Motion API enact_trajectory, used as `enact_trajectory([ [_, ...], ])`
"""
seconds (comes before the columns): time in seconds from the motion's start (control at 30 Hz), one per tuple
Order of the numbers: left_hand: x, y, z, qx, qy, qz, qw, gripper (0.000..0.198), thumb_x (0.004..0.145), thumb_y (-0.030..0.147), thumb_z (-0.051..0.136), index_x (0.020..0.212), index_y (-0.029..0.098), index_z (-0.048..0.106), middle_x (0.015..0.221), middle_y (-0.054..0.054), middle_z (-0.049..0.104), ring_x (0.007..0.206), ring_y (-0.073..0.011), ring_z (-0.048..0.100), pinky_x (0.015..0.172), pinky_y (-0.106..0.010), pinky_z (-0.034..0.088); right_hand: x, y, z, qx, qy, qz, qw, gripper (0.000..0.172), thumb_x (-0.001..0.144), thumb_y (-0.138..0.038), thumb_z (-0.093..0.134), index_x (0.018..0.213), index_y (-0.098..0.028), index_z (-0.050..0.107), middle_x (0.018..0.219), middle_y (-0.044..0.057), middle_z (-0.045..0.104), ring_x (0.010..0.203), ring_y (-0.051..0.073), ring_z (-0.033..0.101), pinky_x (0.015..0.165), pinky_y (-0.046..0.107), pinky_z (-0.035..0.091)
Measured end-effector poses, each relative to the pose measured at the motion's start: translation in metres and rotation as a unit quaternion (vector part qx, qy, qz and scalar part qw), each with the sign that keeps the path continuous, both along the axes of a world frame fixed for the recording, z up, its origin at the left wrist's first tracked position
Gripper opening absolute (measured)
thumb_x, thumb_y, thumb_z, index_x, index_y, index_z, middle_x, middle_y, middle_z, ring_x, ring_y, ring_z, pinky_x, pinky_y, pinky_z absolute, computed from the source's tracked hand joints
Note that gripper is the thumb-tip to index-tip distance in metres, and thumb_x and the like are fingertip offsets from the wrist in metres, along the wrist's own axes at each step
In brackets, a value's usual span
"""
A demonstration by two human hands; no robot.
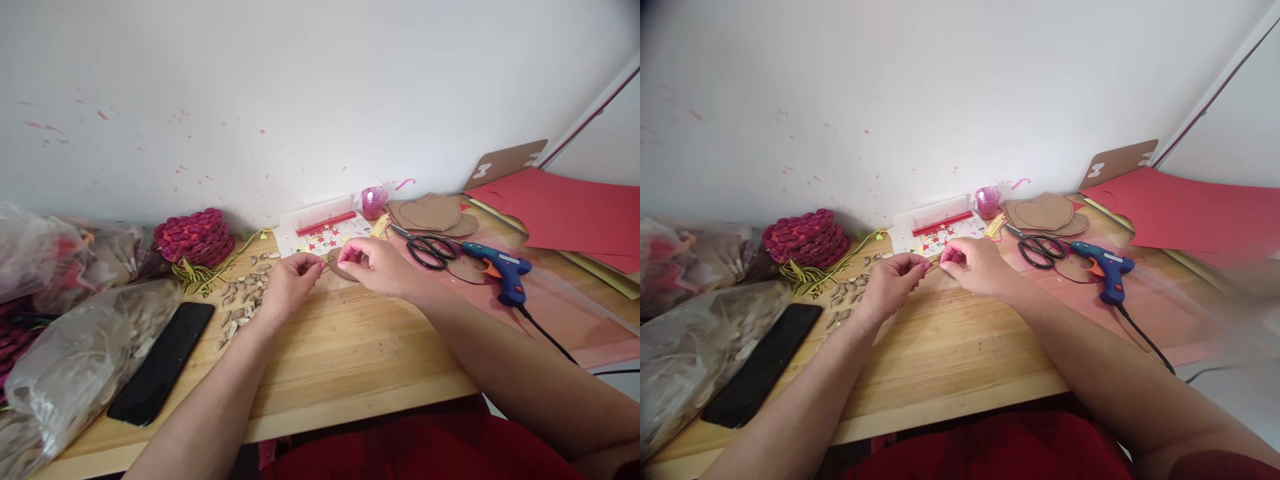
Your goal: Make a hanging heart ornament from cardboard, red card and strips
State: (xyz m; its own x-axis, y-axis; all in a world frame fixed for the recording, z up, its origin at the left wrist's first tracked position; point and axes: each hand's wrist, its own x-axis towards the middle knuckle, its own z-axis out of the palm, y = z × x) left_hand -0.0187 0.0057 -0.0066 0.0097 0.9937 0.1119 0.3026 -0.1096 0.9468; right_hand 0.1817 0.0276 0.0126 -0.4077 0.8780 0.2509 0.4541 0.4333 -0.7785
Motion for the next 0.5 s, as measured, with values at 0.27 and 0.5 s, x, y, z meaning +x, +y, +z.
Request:
enact_trajectory([
  [0.27, -0.003, -0.007, 0.013, -0.064, -0.051, -0.136, 0.987, 0.021, 0.075, 0.04, 0.08, 0.077, 0.019, 0.076, 0.063, 0.0, 0.062, 0.053, -0.0092, 0.046, 0.051, -0.021, 0.035, 0.003, 0.008, -0.001, -0.045, 0.11, 0.03, 0.992, 0.009, 0.081, -0.028, 0.069, 0.078, -0.02, 0.07, 0.077, 0.001, 0.068, 0.072, 0.015, 0.059, 0.066, 0.028, 0.043],
  [0.5, 0.002, -0.007, 0.015, -0.068, -0.154, -0.079, 0.982, 0.032, 0.071, 0.045, 0.085, 0.078, 0.016, 0.074, 0.063, 0.0, 0.062, 0.051, -0.0078, 0.048, 0.049, -0.02, 0.037, -0.014, 0.002, -0.014, -0.355, 0.279, 0.052, 0.891, 0.03, 0.064, -0.039, 0.086, 0.069, -0.017, 0.066, 0.063, -0.001, 0.06, 0.058, 0.01, 0.05, 0.048, 0.022, 0.03],
])
